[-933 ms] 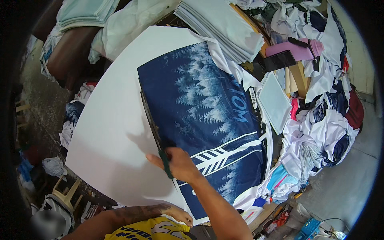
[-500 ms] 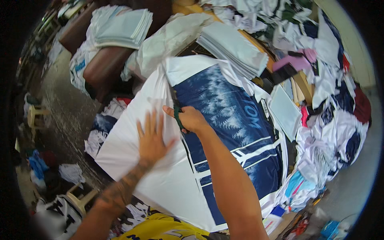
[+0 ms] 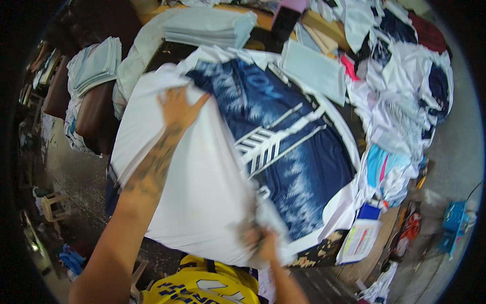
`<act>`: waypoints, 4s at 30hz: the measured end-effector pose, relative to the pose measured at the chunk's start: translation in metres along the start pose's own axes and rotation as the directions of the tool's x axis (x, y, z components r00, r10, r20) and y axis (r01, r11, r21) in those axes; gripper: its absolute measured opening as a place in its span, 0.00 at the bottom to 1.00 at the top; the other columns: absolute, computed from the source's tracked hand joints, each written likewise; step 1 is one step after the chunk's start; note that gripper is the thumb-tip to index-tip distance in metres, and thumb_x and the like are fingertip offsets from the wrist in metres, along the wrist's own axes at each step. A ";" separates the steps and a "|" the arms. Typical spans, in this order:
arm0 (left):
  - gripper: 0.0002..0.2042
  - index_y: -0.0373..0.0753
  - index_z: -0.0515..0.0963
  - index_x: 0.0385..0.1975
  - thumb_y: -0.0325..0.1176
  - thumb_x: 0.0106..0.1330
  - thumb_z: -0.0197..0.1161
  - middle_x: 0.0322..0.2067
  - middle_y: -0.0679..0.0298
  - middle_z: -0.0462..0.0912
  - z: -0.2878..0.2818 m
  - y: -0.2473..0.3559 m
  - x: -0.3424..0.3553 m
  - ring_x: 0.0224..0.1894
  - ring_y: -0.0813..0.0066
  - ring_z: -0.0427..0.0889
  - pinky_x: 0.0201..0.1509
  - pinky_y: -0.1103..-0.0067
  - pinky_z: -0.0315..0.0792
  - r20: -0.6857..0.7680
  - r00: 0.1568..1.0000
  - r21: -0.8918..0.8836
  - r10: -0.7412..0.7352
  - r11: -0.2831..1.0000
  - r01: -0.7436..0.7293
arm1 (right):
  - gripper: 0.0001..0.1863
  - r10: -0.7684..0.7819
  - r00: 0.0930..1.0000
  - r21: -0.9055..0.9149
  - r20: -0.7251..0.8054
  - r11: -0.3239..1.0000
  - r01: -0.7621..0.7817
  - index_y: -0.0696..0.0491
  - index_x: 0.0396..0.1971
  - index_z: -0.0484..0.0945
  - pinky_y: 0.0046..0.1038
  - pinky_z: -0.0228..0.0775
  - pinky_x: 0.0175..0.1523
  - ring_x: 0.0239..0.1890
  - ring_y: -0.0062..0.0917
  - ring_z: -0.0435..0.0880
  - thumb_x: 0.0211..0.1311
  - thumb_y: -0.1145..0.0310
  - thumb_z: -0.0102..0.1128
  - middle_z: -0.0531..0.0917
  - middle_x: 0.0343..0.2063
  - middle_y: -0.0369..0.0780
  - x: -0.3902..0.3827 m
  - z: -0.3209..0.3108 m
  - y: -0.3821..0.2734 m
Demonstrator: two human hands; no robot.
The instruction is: The person uses shears to cut a large white sheet of fabric or transfer material on a cluttered work table. They repeatedly position the sheet, cut along straight lines, and fold the cut pieces. The workspace contains piles of other fabric pieces and tools.
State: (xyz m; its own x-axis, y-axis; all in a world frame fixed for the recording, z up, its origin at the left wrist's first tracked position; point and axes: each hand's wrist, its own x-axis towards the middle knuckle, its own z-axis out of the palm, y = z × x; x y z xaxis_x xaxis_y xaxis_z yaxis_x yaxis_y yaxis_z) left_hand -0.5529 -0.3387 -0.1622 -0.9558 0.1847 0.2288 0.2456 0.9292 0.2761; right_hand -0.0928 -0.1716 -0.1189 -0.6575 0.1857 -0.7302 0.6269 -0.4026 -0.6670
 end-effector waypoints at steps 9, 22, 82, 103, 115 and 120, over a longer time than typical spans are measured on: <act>0.33 0.41 0.73 0.73 0.49 0.71 0.69 0.69 0.50 0.77 -0.039 0.086 -0.044 0.73 0.45 0.71 0.78 0.55 0.62 -0.022 0.944 -0.360 0.330 0.878 -0.315 | 0.21 -0.467 0.790 -0.526 -0.396 0.821 0.222 0.53 0.20 0.76 0.24 0.59 0.21 0.15 0.14 0.72 0.69 0.60 0.75 0.73 0.15 0.28 -0.034 -0.204 -0.118; 0.27 0.38 0.81 0.56 0.48 0.63 0.76 0.61 0.51 0.79 -0.169 0.113 -0.460 0.65 0.49 0.74 0.72 0.51 0.65 0.395 0.768 -0.471 0.504 0.829 -0.302 | 0.56 0.412 0.900 -0.628 -0.142 0.665 -0.404 0.68 0.74 0.65 0.36 0.64 0.76 0.70 0.39 0.76 0.61 0.41 0.79 0.81 0.65 0.50 -0.331 -0.274 0.107; 0.47 0.34 0.60 0.80 0.59 0.69 0.66 0.82 0.40 0.49 -0.138 -0.023 -0.299 0.84 0.36 0.44 0.82 0.38 0.35 0.272 0.946 -0.200 -0.174 0.952 0.232 | 0.42 0.225 0.851 -0.856 0.474 0.342 0.387 0.54 0.26 0.87 0.29 0.72 0.27 0.18 0.25 0.80 0.48 0.21 0.74 0.80 0.16 0.38 0.161 0.207 -0.232; 0.47 0.41 0.51 0.84 0.48 0.69 0.67 0.84 0.47 0.45 -0.134 -0.069 -0.397 0.86 0.43 0.40 0.83 0.38 0.32 0.237 0.886 0.058 -0.398 0.916 0.396 | 0.73 0.496 0.724 -0.876 0.479 0.218 0.431 0.72 0.71 0.68 0.40 0.65 0.74 0.71 0.45 0.76 0.53 0.12 0.55 0.75 0.69 0.61 0.064 0.223 -0.111; 0.35 0.45 0.60 0.81 0.47 0.77 0.57 0.44 0.39 0.89 -0.175 -0.153 -0.235 0.46 0.35 0.87 0.53 0.50 0.79 -0.019 0.872 -0.186 -0.489 0.859 0.478 | 0.26 -0.508 0.861 -0.606 -0.011 0.689 0.398 0.57 0.23 0.78 0.31 0.66 0.31 0.25 0.18 0.72 0.60 0.52 0.84 0.77 0.20 0.33 -0.031 0.024 -0.107; 0.23 0.40 0.87 0.46 0.55 0.77 0.57 0.37 0.49 0.89 -0.102 -0.010 -0.194 0.41 0.49 0.89 0.49 0.55 0.81 0.443 0.853 0.021 0.275 0.948 -0.316 | 0.17 -0.724 0.445 -0.820 -0.528 0.571 -0.044 0.60 0.41 0.82 0.40 0.79 0.43 0.37 0.38 0.89 0.64 0.62 0.75 0.88 0.34 0.47 -0.124 -0.194 -0.060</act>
State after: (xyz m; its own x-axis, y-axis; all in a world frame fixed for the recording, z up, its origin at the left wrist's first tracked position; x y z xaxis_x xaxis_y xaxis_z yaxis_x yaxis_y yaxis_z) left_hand -0.3535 -0.4161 -0.1136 -0.8196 0.5549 -0.1424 0.5320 0.8295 0.1701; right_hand 0.0318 0.0039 -0.0171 -0.5257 0.8469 0.0799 0.7295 0.4972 -0.4698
